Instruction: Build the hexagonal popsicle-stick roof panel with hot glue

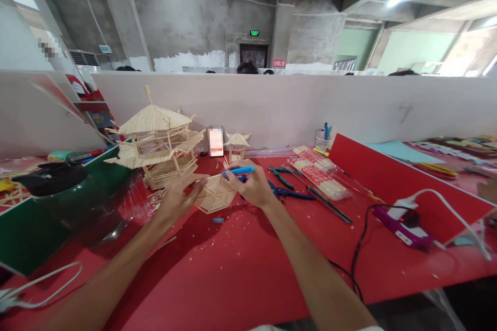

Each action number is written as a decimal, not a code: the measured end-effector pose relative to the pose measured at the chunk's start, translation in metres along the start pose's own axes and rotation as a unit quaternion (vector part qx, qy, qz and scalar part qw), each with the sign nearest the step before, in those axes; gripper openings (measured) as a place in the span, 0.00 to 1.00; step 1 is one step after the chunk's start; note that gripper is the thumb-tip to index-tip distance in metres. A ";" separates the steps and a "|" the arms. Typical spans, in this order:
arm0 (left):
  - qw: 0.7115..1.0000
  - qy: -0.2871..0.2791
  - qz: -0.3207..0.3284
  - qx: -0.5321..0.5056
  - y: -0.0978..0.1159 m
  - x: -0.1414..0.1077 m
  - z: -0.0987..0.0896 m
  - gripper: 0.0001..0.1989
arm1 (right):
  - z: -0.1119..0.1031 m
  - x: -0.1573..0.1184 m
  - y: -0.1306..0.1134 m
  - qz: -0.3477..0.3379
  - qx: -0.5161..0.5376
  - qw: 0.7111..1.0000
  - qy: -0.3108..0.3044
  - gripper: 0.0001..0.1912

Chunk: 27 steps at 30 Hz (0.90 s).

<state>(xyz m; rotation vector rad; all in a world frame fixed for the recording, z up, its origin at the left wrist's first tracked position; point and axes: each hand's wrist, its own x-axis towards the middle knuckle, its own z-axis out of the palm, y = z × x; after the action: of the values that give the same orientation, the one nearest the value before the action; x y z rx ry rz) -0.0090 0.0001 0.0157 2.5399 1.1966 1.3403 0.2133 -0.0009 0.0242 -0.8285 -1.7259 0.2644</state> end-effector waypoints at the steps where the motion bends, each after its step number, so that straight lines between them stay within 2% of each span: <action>1: 1.000 0.000 0.000 -0.001 0.000 0.000 0.000 0.13 | 0.000 0.000 0.000 -0.001 0.000 1.000 0.000 0.07; 21: 1.000 0.001 0.004 -0.009 -0.001 0.000 0.000 0.13 | 0.000 0.000 0.000 0.006 0.006 1.000 -0.006 0.07; 25: 1.000 -0.002 -0.004 -0.010 -0.002 -0.001 0.000 0.13 | -0.003 0.001 0.001 -0.007 0.027 1.000 0.002 0.11; 27: 1.000 -0.006 -0.009 -0.011 -0.002 -0.001 0.000 0.13 | -0.004 0.002 0.002 -0.021 0.023 0.999 -0.013 0.12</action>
<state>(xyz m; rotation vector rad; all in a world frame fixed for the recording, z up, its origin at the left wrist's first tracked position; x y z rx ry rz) -0.0107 0.0012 0.0143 2.5123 1.1941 1.3259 0.2180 0.0008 0.0257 -0.7585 -1.7535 0.2868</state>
